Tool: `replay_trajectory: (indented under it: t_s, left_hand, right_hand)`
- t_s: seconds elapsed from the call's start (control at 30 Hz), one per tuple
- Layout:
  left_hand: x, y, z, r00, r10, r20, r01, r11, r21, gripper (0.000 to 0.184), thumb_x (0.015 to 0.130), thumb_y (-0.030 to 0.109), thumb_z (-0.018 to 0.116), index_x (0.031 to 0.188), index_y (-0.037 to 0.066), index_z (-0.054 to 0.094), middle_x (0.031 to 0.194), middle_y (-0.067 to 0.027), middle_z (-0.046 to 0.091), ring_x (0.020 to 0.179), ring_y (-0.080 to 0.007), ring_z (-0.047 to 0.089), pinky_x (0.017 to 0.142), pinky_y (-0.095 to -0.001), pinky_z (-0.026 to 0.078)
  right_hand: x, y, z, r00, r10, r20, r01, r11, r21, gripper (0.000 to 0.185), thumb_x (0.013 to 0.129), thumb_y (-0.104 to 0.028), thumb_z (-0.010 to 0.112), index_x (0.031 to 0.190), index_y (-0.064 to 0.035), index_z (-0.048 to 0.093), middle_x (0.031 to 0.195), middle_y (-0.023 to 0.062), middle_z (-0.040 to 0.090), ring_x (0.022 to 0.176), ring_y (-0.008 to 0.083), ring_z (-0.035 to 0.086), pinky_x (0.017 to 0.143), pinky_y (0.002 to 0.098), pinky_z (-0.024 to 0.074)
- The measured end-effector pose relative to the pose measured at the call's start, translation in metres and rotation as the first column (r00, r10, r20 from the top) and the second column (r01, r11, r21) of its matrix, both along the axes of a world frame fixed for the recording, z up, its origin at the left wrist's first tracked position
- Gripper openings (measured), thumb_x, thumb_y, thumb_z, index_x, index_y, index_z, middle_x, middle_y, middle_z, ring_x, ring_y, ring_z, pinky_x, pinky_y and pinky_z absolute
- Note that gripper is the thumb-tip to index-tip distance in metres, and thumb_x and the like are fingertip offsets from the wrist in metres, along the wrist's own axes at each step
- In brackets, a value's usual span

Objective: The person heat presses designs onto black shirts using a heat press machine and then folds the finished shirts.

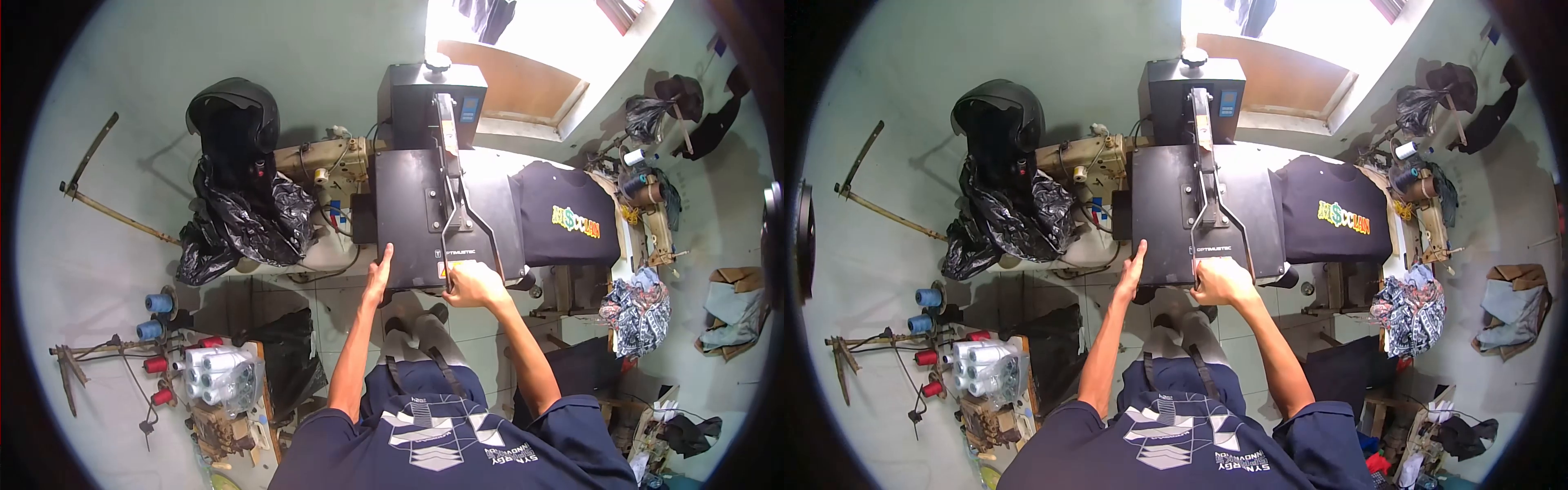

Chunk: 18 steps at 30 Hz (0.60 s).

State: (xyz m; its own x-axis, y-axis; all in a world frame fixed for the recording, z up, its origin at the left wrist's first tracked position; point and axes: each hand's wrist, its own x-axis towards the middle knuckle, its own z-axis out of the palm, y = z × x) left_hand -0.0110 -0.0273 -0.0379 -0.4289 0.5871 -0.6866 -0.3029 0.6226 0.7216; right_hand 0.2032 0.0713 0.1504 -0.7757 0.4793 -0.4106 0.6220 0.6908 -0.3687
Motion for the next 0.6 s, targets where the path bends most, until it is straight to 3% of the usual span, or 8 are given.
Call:
replay_trajectory:
  t_s: [0.07, 0.1, 0.17, 0.27, 0.3, 0.4, 0.57, 0.6]
  left_hand:
    - [0.008, 0.008, -0.002, 0.98, 0.045, -0.195, -0.057, 0.997, -0.055, 0.095, 0.078, 0.084, 0.052, 0.074, -0.009, 0.064, 0.071, -0.0128, 0.06, 0.072, -0.0235, 0.056, 0.07, -0.0439, 0.046]
    - [0.01, 0.011, -0.006, 0.98, 0.039, -0.193, -0.051, 0.997, -0.055, 0.095, 0.078, 0.084, 0.052, 0.074, -0.009, 0.064, 0.071, -0.0128, 0.06, 0.072, -0.0235, 0.056, 0.07, -0.0439, 0.046]
    - [0.013, 0.011, -0.012, 0.944, 0.111, -0.312, -0.125, 0.992, -0.023, 0.096, 0.078, 0.085, 0.053, 0.052, -0.008, 0.051, 0.051, -0.0086, 0.044, 0.056, -0.0229, 0.047, 0.059, -0.0468, 0.041]
    - [0.017, 0.01, 0.017, 0.925, 0.087, -0.371, -0.117, 0.991, -0.058, 0.096, 0.078, 0.084, 0.053, 0.056, -0.009, 0.053, 0.052, -0.0111, 0.045, 0.058, -0.0224, 0.048, 0.06, -0.0456, 0.042]
    - [0.016, 0.012, 0.012, 0.932, 0.084, -0.354, -0.115, 0.991, -0.067, 0.096, 0.078, 0.084, 0.054, 0.055, -0.009, 0.053, 0.052, -0.0115, 0.046, 0.058, -0.0229, 0.049, 0.061, -0.0459, 0.042]
    - [0.015, 0.01, 0.006, 0.934, 0.068, -0.352, -0.096, 0.993, -0.063, 0.095, 0.077, 0.083, 0.055, 0.054, -0.009, 0.051, 0.054, -0.012, 0.049, 0.059, -0.0242, 0.05, 0.063, -0.0462, 0.044]
    - [0.018, 0.013, 0.023, 0.911, 0.1, -0.401, -0.148, 0.985, -0.092, 0.092, 0.078, 0.082, 0.056, 0.051, -0.006, 0.048, 0.053, -0.0086, 0.045, 0.057, -0.0229, 0.046, 0.06, -0.0448, 0.042]
    - [0.019, 0.013, 0.024, 0.911, 0.094, -0.401, -0.147, 0.983, -0.106, 0.091, 0.078, 0.082, 0.056, 0.05, -0.004, 0.046, 0.053, -0.0076, 0.044, 0.057, -0.0219, 0.045, 0.059, -0.0445, 0.041]
  right_hand:
    - [-0.001, 0.0, 0.002, 1.0, -0.003, 0.029, 0.003, 1.0, 0.005, 0.035, 0.078, -0.033, 0.07, 0.091, -0.0017, 0.063, 0.083, 0.0217, 0.066, 0.083, 0.0399, 0.067, 0.075, 0.0472, 0.055]
    - [0.0, 0.0, 0.0, 0.999, 0.02, 0.039, -0.021, 0.999, 0.026, 0.035, 0.078, -0.034, 0.069, 0.09, -0.0016, 0.063, 0.083, 0.0214, 0.067, 0.083, 0.0394, 0.067, 0.075, 0.0469, 0.0552]
    - [0.003, 0.001, -0.008, 0.999, 0.04, 0.022, -0.041, 0.998, 0.038, 0.035, 0.078, -0.036, 0.067, 0.09, -0.0025, 0.064, 0.082, 0.0206, 0.067, 0.08, 0.0372, 0.068, 0.073, 0.0458, 0.0559]
    - [0.004, -0.002, -0.001, 0.999, 0.015, 0.048, -0.016, 0.999, 0.029, 0.033, 0.078, -0.035, 0.066, 0.085, -0.0025, 0.065, 0.08, 0.0206, 0.067, 0.078, 0.0363, 0.068, 0.071, 0.0457, 0.056]
    - [0.008, -0.004, -0.019, 0.997, 0.008, -0.078, 0.003, 0.992, 0.13, 0.032, 0.077, -0.034, 0.065, 0.077, -0.0021, 0.067, 0.074, 0.0205, 0.067, 0.072, 0.036, 0.069, 0.067, 0.0455, 0.056]
    - [0.008, -0.004, -0.01, 0.995, 0.012, -0.096, 0.0, 0.993, 0.122, 0.03, 0.075, -0.03, 0.063, 0.066, -0.0014, 0.068, 0.062, 0.0196, 0.064, 0.061, 0.0367, 0.067, 0.062, 0.0454, 0.0558]
    - [0.006, -0.003, -0.003, 0.997, -0.021, -0.077, 0.027, 0.997, 0.076, 0.031, 0.077, -0.028, 0.062, 0.067, 0.0005, 0.069, 0.064, 0.0217, 0.065, 0.064, 0.0366, 0.069, 0.066, 0.0442, 0.0566]
    - [0.007, -0.001, -0.003, 0.995, -0.005, -0.096, 0.009, 0.999, 0.041, 0.028, 0.074, -0.024, 0.062, 0.066, 0.0011, 0.07, 0.065, 0.0251, 0.065, 0.061, 0.0382, 0.069, 0.061, 0.0466, 0.0565]
